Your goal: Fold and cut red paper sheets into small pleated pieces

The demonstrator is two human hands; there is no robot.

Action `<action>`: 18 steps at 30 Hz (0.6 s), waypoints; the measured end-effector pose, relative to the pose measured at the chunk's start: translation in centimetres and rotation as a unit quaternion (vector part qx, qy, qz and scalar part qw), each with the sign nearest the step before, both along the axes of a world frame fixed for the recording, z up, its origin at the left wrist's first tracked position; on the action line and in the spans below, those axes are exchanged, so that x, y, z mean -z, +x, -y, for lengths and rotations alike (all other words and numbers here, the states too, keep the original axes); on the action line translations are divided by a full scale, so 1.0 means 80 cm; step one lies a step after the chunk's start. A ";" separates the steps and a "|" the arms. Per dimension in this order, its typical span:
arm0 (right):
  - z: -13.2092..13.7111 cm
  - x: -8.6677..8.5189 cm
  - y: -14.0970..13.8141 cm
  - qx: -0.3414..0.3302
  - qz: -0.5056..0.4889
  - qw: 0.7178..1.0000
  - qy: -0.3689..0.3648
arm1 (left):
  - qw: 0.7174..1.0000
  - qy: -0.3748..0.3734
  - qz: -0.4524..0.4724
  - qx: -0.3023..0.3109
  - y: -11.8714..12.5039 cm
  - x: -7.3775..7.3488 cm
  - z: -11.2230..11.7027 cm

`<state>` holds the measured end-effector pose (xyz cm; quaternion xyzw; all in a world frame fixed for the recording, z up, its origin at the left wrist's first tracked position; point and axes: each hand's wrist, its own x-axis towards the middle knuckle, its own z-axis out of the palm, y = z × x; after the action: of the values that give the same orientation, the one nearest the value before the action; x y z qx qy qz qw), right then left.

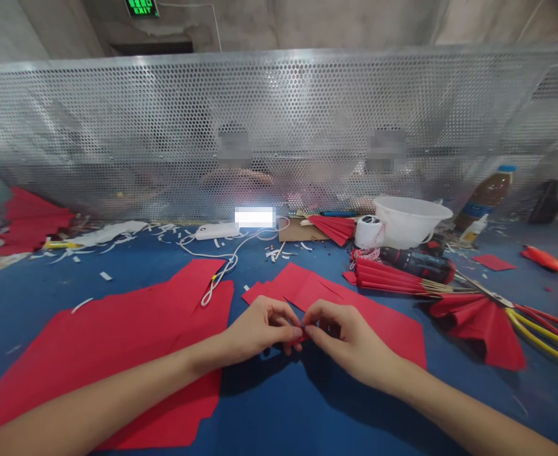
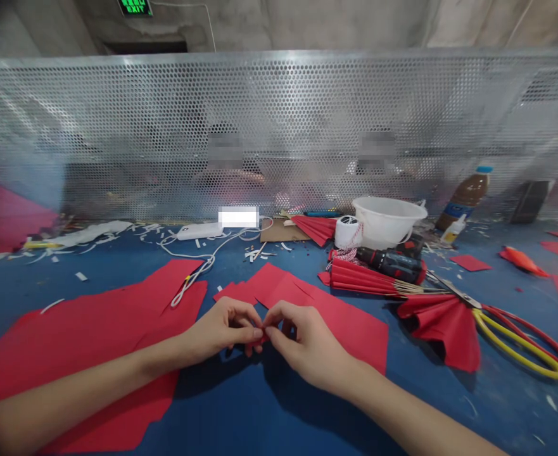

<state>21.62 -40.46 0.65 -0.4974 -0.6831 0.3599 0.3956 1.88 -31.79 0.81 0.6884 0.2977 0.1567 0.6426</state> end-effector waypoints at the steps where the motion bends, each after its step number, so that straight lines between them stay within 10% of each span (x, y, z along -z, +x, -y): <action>1: 0.000 0.000 0.000 -0.002 0.001 1.000 0.000 | 1.000 0.000 0.003 -0.002 0.001 0.000 0.000; 18: 0.001 -0.001 0.000 -0.012 0.014 0.999 -0.043 | 0.999 0.013 -0.008 0.041 -0.003 -0.004 -0.003</action>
<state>21.64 -40.51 0.71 -0.5106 -0.6782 0.3865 0.3605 1.61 -31.56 1.11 0.7097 0.2726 0.1284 0.6368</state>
